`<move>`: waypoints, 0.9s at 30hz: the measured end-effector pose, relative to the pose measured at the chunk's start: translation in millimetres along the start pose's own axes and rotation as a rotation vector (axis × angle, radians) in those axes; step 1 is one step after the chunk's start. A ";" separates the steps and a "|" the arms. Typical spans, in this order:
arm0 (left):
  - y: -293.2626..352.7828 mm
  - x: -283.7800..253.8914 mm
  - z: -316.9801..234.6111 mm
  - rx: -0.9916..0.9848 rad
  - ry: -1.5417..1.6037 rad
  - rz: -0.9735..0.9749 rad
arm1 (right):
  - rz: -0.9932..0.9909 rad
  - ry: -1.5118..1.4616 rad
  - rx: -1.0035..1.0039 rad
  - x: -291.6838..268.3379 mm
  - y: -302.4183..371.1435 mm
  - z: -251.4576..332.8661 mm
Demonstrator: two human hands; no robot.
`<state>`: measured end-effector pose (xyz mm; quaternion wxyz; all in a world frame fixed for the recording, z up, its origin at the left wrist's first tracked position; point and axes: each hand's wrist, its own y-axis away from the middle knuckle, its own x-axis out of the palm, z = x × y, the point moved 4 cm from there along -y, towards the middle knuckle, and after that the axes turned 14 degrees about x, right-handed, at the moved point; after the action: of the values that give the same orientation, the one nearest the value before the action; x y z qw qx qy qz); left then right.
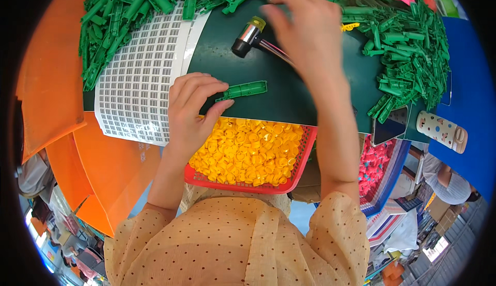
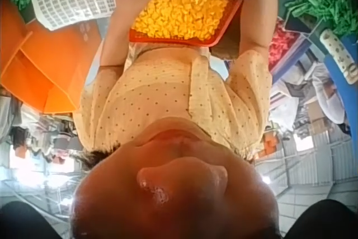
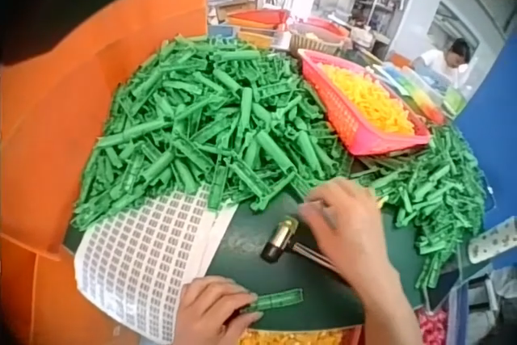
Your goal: Assembling small plastic toy components and applying labels at a factory workbench.
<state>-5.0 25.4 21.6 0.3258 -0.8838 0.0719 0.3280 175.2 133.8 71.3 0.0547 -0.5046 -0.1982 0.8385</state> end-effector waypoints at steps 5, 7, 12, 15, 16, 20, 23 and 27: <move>-1.4 3.8 -0.8 0.013 -0.009 -0.002 | -0.010 0.326 0.228 -25.1 1.2 -77.4; 1.1 3.9 0.9 0.031 -0.011 -0.003 | -0.006 0.312 0.194 -24.1 2.7 -78.0; 1.6 3.6 0.0 0.048 -0.015 0.013 | -0.029 0.258 0.090 -10.5 7.2 -78.4; -1.8 -0.2 -2.6 0.005 0.000 0.070 | 0.022 0.227 0.098 -6.0 7.9 -78.7; -3.4 -2.4 -4.9 -0.004 0.000 0.075 | 0.030 0.223 0.100 -6.8 9.3 -78.1; -3.8 -11.1 -6.7 -0.065 -0.001 0.019 | 0.089 0.154 0.041 -8.3 16.9 -73.9; -0.6 -22.0 -3.3 -0.069 -0.027 -0.031 | 0.096 0.036 0.164 -15.4 23.3 -67.0; 3.6 -26.1 -3.1 -0.097 0.048 -0.084 | 0.114 -0.447 0.254 -36.2 49.2 -15.3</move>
<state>-24.8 18.4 37.8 0.2942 -0.9084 0.0268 0.2958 211.3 82.4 75.7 0.0250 -0.3064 -0.0696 0.9490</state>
